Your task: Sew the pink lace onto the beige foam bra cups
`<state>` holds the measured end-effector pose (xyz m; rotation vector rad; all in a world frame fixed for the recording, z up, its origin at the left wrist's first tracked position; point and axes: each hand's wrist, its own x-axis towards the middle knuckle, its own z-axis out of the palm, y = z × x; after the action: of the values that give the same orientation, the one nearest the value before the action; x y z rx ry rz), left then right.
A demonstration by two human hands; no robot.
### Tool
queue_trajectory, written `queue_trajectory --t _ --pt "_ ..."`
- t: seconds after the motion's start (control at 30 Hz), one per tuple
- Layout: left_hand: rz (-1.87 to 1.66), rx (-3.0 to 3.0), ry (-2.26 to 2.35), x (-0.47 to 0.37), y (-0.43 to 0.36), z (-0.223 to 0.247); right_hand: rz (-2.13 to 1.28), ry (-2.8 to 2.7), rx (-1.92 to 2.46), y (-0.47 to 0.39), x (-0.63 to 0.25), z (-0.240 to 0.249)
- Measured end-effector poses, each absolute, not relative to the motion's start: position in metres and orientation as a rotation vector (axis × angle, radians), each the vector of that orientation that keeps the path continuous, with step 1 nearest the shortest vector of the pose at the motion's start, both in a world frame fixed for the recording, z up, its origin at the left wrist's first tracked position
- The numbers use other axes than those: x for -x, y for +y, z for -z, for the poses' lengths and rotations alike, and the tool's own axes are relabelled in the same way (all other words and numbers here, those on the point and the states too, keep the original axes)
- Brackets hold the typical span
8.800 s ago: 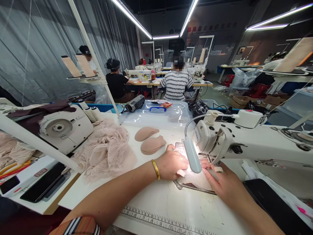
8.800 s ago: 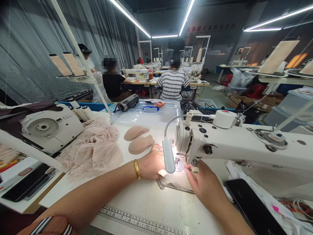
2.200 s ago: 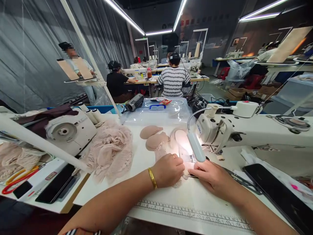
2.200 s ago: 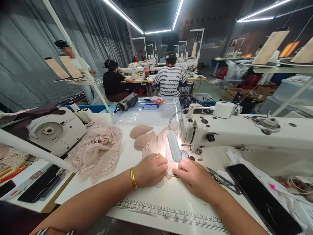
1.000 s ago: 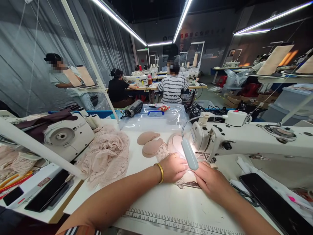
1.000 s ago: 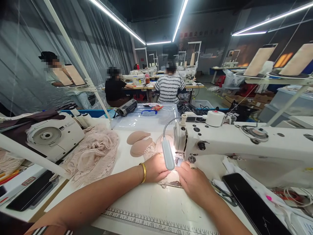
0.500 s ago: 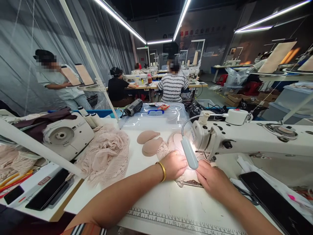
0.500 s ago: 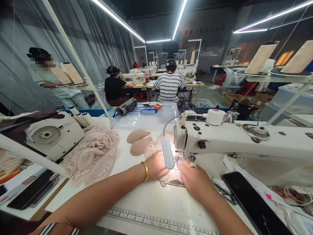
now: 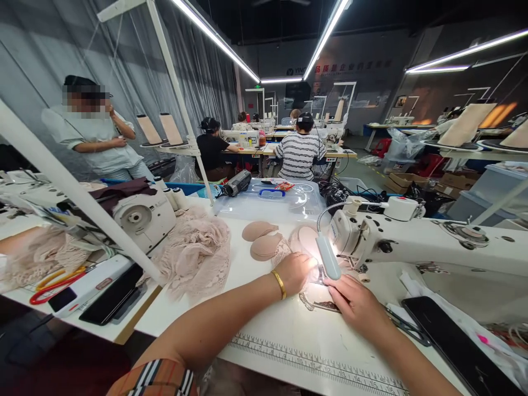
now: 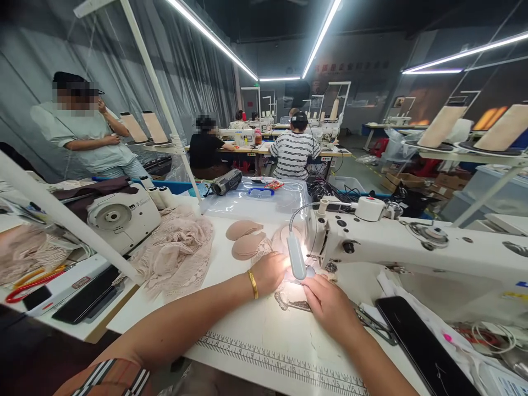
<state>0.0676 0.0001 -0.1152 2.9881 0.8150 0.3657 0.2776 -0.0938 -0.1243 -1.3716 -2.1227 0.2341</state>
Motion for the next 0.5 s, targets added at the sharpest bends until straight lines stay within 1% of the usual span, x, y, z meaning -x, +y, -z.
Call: queue_trajectory --t 0.07,0.17,0.23,0.33,0.4,0.47,0.5 --pt "-0.438 -2.962 0.727 -0.052 -0.014 0.113 -0.531 -1.961 1.367 -0.100 -0.263 0.121" --pt "-0.694 -2.822 0.554 -0.019 -0.042 0.112 -1.037 -1.606 1.323 -0.113 -0.233 0.112" --pt "-0.821 -2.688 0.586 0.007 -0.056 0.110 -1.217 -1.354 1.263 -0.121 -0.213 0.106" --pt "-0.895 -2.474 0.930 0.048 -0.071 0.105 -1.304 -1.045 1.179 -0.133 -0.191 0.097" --pt "-1.029 -2.253 1.198 0.067 -0.086 0.099 -1.309 -0.909 1.132 -0.140 -0.182 0.094" --pt "-1.145 -1.946 1.288 0.071 -0.111 0.093 -1.280 -0.847 1.109 -0.146 -0.175 0.093" --pt "-1.128 -1.768 1.226 0.068 -0.127 0.091 -1.256 -0.840 1.106 -0.149 -0.172 0.093"
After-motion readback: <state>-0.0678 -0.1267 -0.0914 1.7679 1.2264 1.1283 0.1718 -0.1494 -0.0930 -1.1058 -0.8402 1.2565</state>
